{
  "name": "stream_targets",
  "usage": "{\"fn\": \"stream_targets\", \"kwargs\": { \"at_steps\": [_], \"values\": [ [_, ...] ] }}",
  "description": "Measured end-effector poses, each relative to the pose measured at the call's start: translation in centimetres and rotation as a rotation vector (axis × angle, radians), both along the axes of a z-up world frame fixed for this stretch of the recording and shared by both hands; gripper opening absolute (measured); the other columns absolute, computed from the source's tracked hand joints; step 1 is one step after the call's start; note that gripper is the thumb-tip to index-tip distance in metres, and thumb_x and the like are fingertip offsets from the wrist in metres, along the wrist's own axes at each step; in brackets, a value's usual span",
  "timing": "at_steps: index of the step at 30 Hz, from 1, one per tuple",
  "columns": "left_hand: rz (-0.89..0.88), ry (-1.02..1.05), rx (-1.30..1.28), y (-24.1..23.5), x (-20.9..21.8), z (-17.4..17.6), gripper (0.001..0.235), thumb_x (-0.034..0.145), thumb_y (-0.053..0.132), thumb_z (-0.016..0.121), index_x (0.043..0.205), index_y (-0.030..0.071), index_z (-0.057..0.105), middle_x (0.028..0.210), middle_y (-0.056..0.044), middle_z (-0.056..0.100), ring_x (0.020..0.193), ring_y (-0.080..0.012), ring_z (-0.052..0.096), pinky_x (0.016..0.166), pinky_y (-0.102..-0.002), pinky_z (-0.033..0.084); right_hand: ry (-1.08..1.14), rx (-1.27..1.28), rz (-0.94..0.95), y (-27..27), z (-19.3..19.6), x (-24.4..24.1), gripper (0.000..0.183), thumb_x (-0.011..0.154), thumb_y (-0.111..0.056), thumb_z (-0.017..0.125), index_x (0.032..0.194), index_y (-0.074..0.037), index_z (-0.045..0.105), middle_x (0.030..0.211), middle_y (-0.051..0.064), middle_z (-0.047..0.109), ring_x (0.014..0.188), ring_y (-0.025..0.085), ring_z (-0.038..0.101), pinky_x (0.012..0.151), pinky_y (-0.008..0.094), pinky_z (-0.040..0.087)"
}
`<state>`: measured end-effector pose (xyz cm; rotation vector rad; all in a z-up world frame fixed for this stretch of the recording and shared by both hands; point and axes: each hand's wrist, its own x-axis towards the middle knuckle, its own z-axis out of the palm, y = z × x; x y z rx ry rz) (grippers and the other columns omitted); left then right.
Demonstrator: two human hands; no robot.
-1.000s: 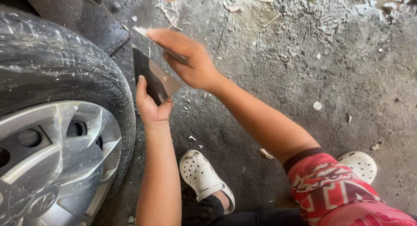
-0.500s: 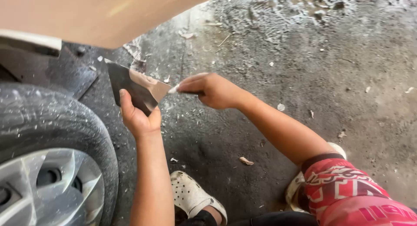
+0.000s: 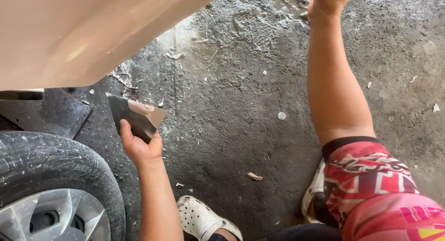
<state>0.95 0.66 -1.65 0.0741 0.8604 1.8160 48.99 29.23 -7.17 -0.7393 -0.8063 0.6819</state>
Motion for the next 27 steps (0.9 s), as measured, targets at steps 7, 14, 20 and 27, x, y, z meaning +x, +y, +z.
{"fn": "stream_targets", "kwargs": {
  "at_steps": [7, 14, 20, 27],
  "values": [
    [0.051, -0.034, -0.059, -0.1, -0.3, -0.5, 0.036, 0.102, 0.030, 0.063, 0.132, 0.009, 0.063, 0.132, -0.003, 0.068, 0.122, -0.0220, 0.065, 0.107, -0.043, 0.053, -0.153, 0.125, 0.039, -0.6, -0.5, -5.2, 0.024, 0.111, 0.005, 0.066, 0.093, -0.008, 0.058, 0.079, 0.002, 0.056, 0.068, 0.010, 0.049, 0.058, 0.027, 0.037],
    [0.046, 0.004, -0.031, -1.5, -1.5, -0.3, 0.040, 0.103, 0.031, 0.061, 0.136, 0.009, 0.060, 0.135, -0.003, 0.065, 0.125, -0.0216, 0.063, 0.108, -0.043, 0.053, -0.388, -0.116, 0.037, -9.4, 3.9, -21.9, 0.049, 0.110, -0.001, 0.056, 0.155, -0.017, 0.048, 0.154, 0.011, 0.059, 0.082, 0.014, 0.054, 0.070, 0.026, 0.054],
    [0.108, 0.024, -0.088, -3.1, -3.9, -0.8, 0.042, 0.102, 0.033, 0.059, 0.137, 0.010, 0.059, 0.135, -0.004, 0.064, 0.124, -0.0225, 0.063, 0.105, -0.044, 0.053, -0.540, 0.021, 0.000, -15.6, 7.5, -32.8, 0.058, 0.107, 0.008, 0.052, 0.159, -0.015, 0.044, 0.159, 0.008, 0.050, 0.148, 0.024, 0.048, 0.128, 0.035, 0.041],
    [0.138, 0.055, -0.226, -5.0, -5.7, -2.2, 0.044, 0.100, 0.037, 0.059, 0.136, 0.012, 0.060, 0.131, -0.002, 0.067, 0.120, -0.0230, 0.065, 0.100, -0.045, 0.054, -0.532, -0.056, 0.161, -20.7, 9.9, -39.5, 0.055, 0.100, 0.005, 0.061, 0.151, -0.011, 0.049, 0.155, 0.012, 0.053, 0.144, 0.027, 0.050, 0.124, 0.036, 0.041]
  ]
}}
